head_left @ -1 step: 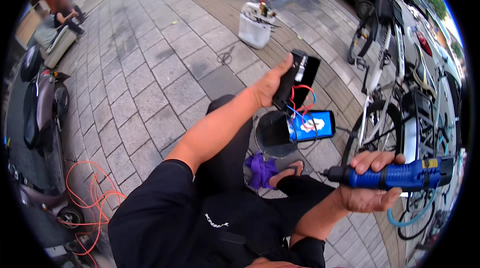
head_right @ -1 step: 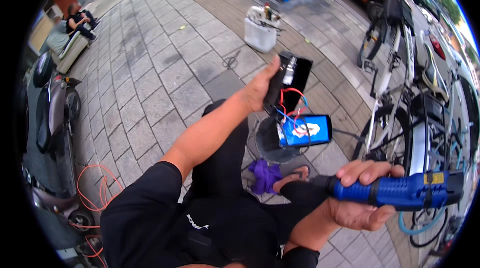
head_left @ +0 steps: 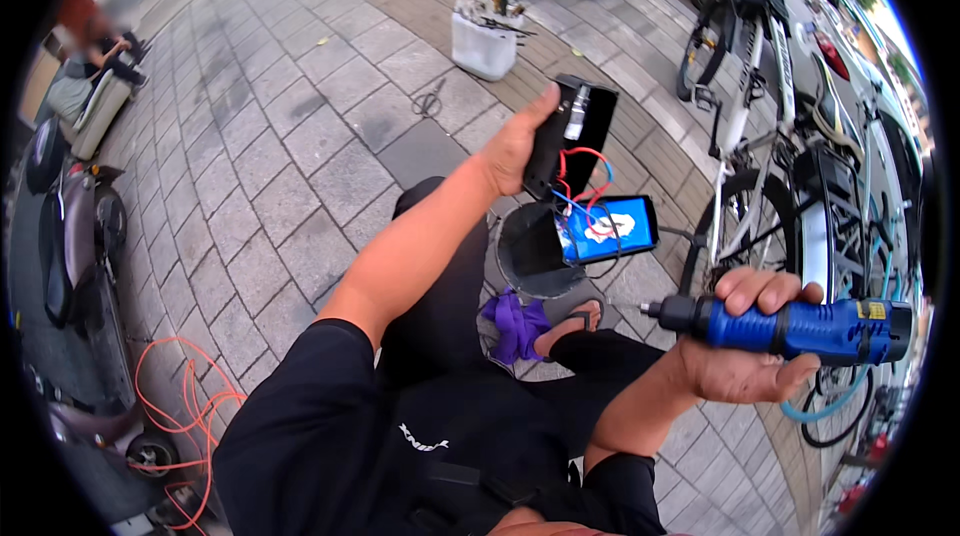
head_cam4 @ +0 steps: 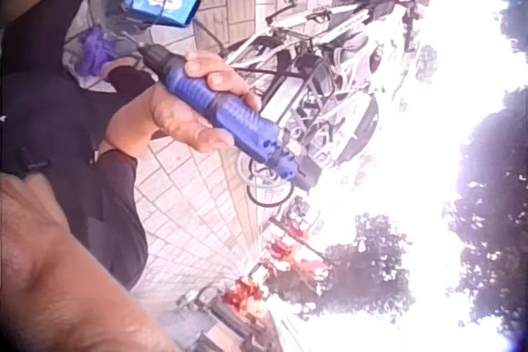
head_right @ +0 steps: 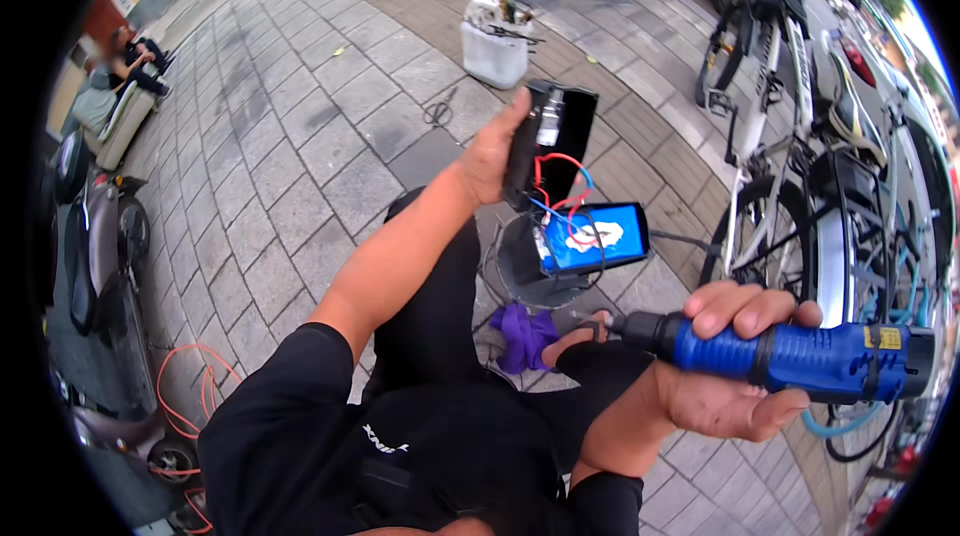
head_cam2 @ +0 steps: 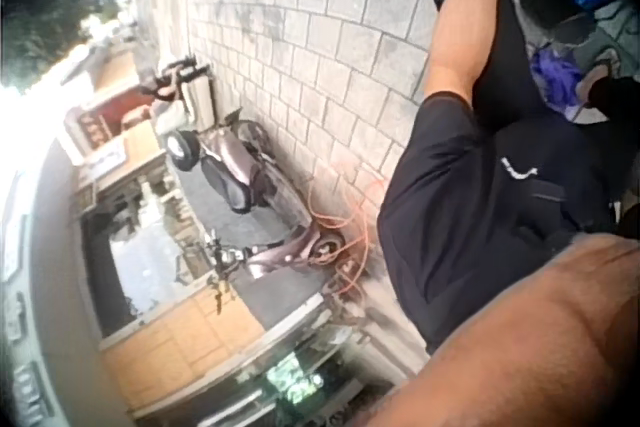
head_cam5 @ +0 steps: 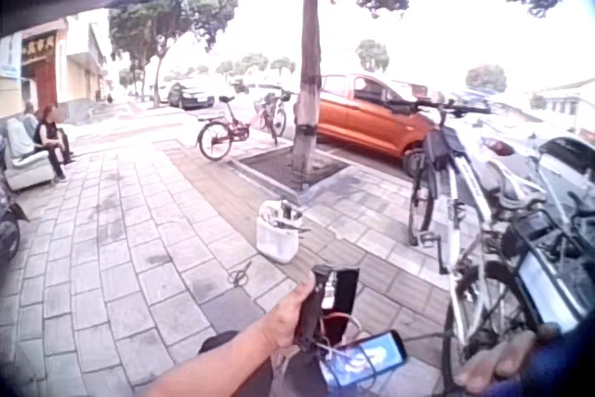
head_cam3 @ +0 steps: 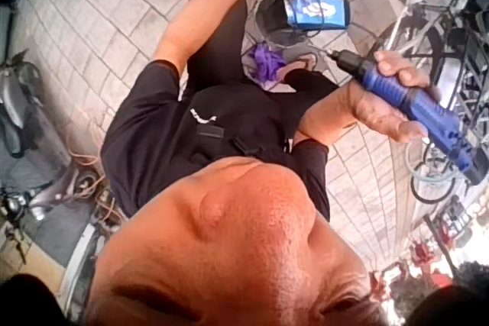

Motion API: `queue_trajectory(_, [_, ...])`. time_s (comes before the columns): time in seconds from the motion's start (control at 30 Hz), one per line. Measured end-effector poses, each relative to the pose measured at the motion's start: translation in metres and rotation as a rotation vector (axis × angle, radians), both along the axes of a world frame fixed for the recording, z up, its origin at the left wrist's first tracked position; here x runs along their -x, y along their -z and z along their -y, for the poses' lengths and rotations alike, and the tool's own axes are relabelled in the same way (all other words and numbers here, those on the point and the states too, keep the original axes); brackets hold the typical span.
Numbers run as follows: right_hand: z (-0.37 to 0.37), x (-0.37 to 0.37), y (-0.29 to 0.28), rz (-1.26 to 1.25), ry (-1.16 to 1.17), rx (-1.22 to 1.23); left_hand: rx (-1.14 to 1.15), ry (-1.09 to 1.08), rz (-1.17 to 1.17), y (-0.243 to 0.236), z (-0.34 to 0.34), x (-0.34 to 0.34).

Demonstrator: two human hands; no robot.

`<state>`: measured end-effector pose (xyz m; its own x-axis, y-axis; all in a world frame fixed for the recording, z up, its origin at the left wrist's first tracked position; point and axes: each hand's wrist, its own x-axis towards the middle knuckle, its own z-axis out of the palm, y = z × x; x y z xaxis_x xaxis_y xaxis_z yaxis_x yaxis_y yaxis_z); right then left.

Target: The person uses a power drill to remove screws from a black plastic casing, then opens it to reveal a battery and wiring. They manipulate the internal wires and components, then use the drill to reattach the casing.

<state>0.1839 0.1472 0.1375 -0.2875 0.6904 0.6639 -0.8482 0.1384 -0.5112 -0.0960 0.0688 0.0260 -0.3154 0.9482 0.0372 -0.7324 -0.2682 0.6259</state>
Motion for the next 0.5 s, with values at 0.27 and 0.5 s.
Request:
queue_trajectory(0.27, [-0.015,0.050,-0.012,-0.198,0.112,-0.066,-0.072,-0.078,-0.067,0.010,-0.008,0.010])
queue_trajectory(0.5, [-0.006,0.088,-0.012,-0.137,0.050,0.014,-0.164,-0.088,-0.134,0.007,-0.007,0.011])
